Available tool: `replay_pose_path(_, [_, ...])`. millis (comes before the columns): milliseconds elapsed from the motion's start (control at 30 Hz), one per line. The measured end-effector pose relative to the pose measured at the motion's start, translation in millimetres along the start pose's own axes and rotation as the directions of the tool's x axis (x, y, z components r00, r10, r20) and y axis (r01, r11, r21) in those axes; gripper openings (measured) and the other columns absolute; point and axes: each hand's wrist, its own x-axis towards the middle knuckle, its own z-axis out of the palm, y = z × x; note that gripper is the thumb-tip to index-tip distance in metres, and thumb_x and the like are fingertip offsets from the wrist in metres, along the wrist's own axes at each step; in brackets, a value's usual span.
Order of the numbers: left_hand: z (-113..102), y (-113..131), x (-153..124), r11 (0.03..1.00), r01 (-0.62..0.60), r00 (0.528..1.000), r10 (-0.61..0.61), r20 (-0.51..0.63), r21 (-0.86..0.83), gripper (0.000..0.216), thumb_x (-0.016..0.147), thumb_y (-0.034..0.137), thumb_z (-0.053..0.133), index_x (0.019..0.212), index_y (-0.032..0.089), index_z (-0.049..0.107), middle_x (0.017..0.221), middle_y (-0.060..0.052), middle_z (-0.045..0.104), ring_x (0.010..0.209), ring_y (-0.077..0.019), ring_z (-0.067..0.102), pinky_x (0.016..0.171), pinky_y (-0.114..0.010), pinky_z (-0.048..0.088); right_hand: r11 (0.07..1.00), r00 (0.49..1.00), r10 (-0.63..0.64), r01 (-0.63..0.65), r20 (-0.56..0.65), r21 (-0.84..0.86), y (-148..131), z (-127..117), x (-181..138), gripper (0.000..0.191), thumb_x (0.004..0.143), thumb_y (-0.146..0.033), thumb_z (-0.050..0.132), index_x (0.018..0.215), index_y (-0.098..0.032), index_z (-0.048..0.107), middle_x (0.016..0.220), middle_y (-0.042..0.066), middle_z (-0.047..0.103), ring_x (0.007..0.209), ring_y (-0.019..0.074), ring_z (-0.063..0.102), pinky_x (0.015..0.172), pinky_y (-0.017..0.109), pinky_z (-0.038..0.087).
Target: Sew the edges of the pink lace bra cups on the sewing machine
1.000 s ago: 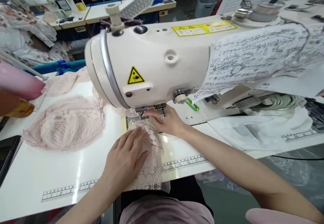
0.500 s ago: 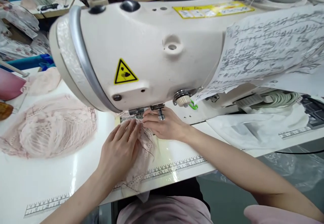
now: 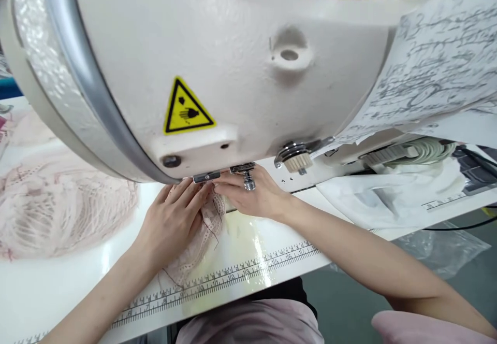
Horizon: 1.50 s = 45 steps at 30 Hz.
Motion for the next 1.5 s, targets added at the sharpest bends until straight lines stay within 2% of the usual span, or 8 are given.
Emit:
replay_pose_path(167, [0,6,-3,0.999,-0.028,0.996,0.030,-0.079,0.023,0.042,0.090,0.015,0.042,0.129,0.007,0.055,0.133,-0.015,0.059,0.123,-0.0321,0.054,0.099,-0.047,0.047,1.000,1.000,-0.001,0.001,-0.007,0.011,-1,0,0,0.028,0.083,-0.003,0.046,0.087,-0.020,0.067,0.098,-0.003,0.074,0.082,0.0140,0.066,0.076,0.032,0.048])
replay_pose_path(300, [2,6,-3,0.999,-0.040,0.996,0.041,-0.080,0.009,0.044,0.090,0.015,0.042,0.132,0.006,0.052,0.133,-0.014,0.060,0.122,-0.0307,0.055,0.100,-0.046,0.046,1.000,0.999,0.003,-0.002,0.033,-0.030,-2,-1,1,0.030,0.082,-0.001,0.043,0.084,-0.021,0.066,0.095,-0.004,0.074,0.079,0.0131,0.063,0.073,0.030,0.047])
replay_pose_path(433, [5,6,-2,1.000,-0.020,0.997,0.020,-0.078,0.008,0.045,0.092,0.017,0.040,0.135,0.006,0.049,0.132,-0.014,0.060,0.122,-0.0311,0.055,0.100,-0.047,0.045,0.999,0.997,-0.002,0.005,0.077,-0.033,-2,-2,1,0.030,0.086,-0.002,0.041,0.088,-0.021,0.065,0.095,-0.001,0.072,0.081,0.0133,0.061,0.080,0.031,0.046])
replay_pose_path(633, [6,6,2,1.000,-0.001,0.998,0.002,-0.058,0.017,0.045,0.093,0.017,0.037,0.135,0.004,0.049,0.134,-0.016,0.058,0.121,-0.0319,0.056,0.093,-0.045,0.046,0.999,0.997,-0.007,0.009,0.076,-0.033,-1,0,0,0.029,0.088,-0.002,0.039,0.093,-0.018,0.063,0.097,0.003,0.069,0.089,0.0148,0.060,0.086,0.034,0.045])
replay_pose_path(1000, [3,5,8,0.999,0.016,0.999,-0.014,-0.034,0.039,0.043,0.094,0.016,0.034,0.133,0.005,0.050,0.134,-0.015,0.059,0.115,-0.0325,0.058,0.081,-0.043,0.045,0.991,0.999,-0.015,0.020,0.040,-0.129,-1,0,2,0.028,0.084,0.001,0.040,0.089,-0.019,0.060,0.086,0.001,0.069,0.083,0.0142,0.059,0.085,0.033,0.046])
replay_pose_path(1500, [4,5,6,0.998,0.022,0.999,-0.020,-0.040,0.058,0.045,0.094,0.015,0.036,0.135,0.006,0.048,0.132,-0.015,0.059,0.116,-0.0320,0.057,0.084,-0.044,0.045,0.989,0.999,-0.045,0.046,0.013,-0.138,0,1,1,0.027,0.087,-0.001,0.042,0.091,-0.018,0.062,0.102,0.003,0.071,0.094,0.0150,0.062,0.091,0.035,0.047])
